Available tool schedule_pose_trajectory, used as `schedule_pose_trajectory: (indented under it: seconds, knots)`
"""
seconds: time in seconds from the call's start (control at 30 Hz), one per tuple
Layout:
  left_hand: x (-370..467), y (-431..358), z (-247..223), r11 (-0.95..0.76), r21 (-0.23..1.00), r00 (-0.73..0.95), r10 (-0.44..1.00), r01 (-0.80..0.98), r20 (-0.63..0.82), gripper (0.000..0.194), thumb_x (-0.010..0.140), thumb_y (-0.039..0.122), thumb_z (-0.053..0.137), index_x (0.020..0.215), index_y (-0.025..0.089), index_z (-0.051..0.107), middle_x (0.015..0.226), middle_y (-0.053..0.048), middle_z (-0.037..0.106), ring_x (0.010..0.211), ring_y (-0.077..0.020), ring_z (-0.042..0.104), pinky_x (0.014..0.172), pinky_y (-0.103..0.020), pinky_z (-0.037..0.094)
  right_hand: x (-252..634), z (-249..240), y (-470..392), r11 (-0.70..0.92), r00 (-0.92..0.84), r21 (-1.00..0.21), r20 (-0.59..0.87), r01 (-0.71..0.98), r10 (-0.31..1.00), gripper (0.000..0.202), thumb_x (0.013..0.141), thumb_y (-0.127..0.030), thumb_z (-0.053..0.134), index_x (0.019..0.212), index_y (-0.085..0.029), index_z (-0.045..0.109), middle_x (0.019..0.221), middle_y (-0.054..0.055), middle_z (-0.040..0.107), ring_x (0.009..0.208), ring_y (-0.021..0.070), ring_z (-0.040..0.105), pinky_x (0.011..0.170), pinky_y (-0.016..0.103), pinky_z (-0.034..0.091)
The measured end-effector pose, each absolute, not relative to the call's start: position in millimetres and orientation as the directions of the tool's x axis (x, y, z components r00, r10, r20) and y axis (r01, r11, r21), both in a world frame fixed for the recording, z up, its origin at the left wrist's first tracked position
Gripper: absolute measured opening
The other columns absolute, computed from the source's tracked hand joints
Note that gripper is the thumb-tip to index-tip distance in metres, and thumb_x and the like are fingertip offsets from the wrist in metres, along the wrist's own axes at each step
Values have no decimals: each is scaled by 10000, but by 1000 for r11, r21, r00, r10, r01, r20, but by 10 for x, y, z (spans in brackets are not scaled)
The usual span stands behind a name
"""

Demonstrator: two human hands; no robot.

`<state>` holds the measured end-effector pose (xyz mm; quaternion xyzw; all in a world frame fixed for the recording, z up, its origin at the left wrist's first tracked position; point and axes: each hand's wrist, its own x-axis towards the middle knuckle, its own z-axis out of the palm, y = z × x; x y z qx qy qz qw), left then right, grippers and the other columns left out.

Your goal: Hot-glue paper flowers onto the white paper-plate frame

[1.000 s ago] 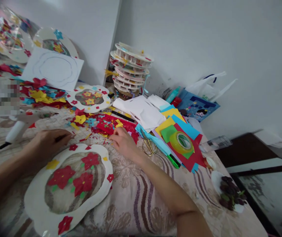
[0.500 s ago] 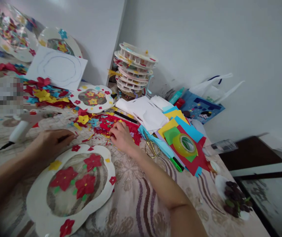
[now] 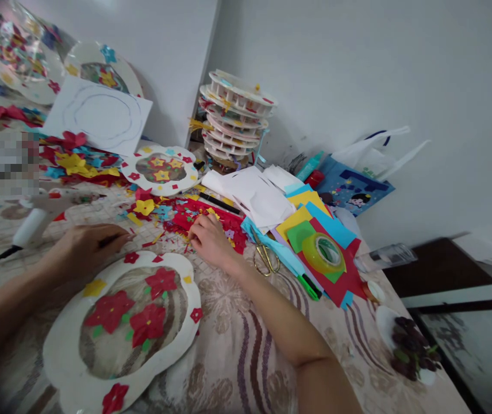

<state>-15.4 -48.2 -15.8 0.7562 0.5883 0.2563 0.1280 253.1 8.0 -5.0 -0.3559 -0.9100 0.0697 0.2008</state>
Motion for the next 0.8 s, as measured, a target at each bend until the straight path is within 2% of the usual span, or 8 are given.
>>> schedule_pose_trajectory:
  seconds: [0.13, 0.23, 0.37, 0.47, 0.53, 0.67, 0.8]
  knots:
    - [-157, -491, -143, -319, 465, 238, 945, 826, 224, 347, 849, 414, 411, 741, 170, 634, 705, -34, 660, 629, -141, 558, 628, -244, 383, 2536, -70, 83, 746, -678, -276, 313, 606, 666, 126, 787, -63, 546, 750, -174, 596, 882, 45, 547, 927, 195, 442, 879, 351, 379]
    - [-124, -477, -103, -282, 567, 186, 957, 774, 222, 335, 828, 438, 441, 750, 179, 638, 656, -22, 646, 574, -136, 534, 586, -250, 392, 2526, -31, 100, 729, -649, -331, 332, 599, 684, 116, 780, -64, 557, 750, -168, 599, 884, 49, 550, 931, 194, 453, 901, 362, 366]
    - [26, -399, 38, -174, 807, 110, 985, 564, 136, 297, 792, 461, 509, 892, 214, 639, 666, -9, 651, 534, -136, 527, 512, -256, 408, 2449, 121, 130, 638, -592, -573, 302, 514, 748, 73, 774, -97, 583, 753, -165, 600, 862, 36, 559, 892, 169, 499, 844, 323, 394]
    - [176, -322, 136, -197, 885, 225, 968, 423, 109, 314, 768, 440, 570, 970, 206, 626, 824, -30, 675, 615, -133, 561, 546, -254, 451, 2363, 216, 138, 527, -601, -749, 218, 403, 769, 23, 787, -159, 581, 770, -165, 596, 826, 16, 554, 793, 136, 524, 740, 276, 422]
    - [256, -288, 145, -188, 928, 292, 952, 320, 93, 332, 743, 424, 612, 977, 189, 616, 882, -41, 674, 665, -137, 582, 581, -260, 481, 2317, 238, 126, 468, -601, -810, 188, 352, 777, 26, 782, -185, 582, 776, -164, 596, 834, 13, 547, 754, 121, 525, 698, 260, 426]
    - [335, -276, 39, -109, 981, 305, 951, 160, 56, 352, 705, 418, 668, 953, 174, 612, 825, -34, 663, 678, -148, 597, 597, -268, 499, 2277, 215, 81, 417, -577, -852, 177, 317, 798, 36, 768, -194, 579, 772, -161, 593, 866, 17, 527, 733, 110, 525, 670, 253, 436]
    - [348, -285, -51, -90, 991, 264, 963, 104, 59, 322, 689, 411, 697, 886, 170, 615, 805, -28, 648, 664, -135, 584, 577, -248, 482, 2261, 203, 47, 385, -569, -868, 153, 314, 808, 25, 757, -177, 563, 767, -164, 582, 851, 11, 519, 715, 103, 520, 648, 240, 439]
